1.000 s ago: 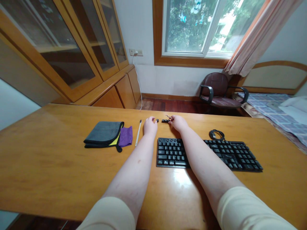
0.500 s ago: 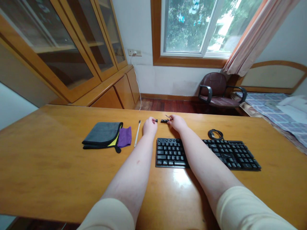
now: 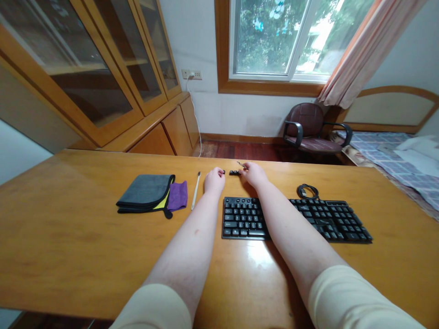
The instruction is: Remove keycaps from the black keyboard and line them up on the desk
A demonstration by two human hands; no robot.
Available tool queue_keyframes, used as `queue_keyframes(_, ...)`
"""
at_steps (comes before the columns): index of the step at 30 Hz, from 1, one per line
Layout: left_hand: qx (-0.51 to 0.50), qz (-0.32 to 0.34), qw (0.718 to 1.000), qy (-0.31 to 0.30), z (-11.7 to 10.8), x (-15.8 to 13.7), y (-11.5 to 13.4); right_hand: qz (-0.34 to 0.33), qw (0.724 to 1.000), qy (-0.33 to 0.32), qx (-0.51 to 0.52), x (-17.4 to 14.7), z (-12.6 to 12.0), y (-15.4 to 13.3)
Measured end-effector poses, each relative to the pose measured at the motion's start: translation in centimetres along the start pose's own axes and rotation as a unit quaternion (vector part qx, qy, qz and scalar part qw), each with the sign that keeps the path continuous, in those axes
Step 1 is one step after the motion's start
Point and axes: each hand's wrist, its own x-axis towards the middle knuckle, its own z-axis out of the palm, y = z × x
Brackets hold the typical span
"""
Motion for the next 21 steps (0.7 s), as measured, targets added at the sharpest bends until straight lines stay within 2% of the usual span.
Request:
queue_keyframes(16,-0.005,-0.004,1.000,-0.011,-0.1,-0.1,0.2,0.013,0.999,0.015,0.035,-0.1,0.0,-0.2)
queue_keyframes(18,-0.008,-0.003,1.000,-0.019,-0.2,-0.1,0.3,0.005,0.997,0.045,0.062,-0.3,-0.4,-0.3)
queue_keyframes(21,-0.015,0.004,1.000,-0.025,-0.3,-0.3,0.6,-0.048,0.983,0.145,0.103,-1.1,-2.4,-0.9)
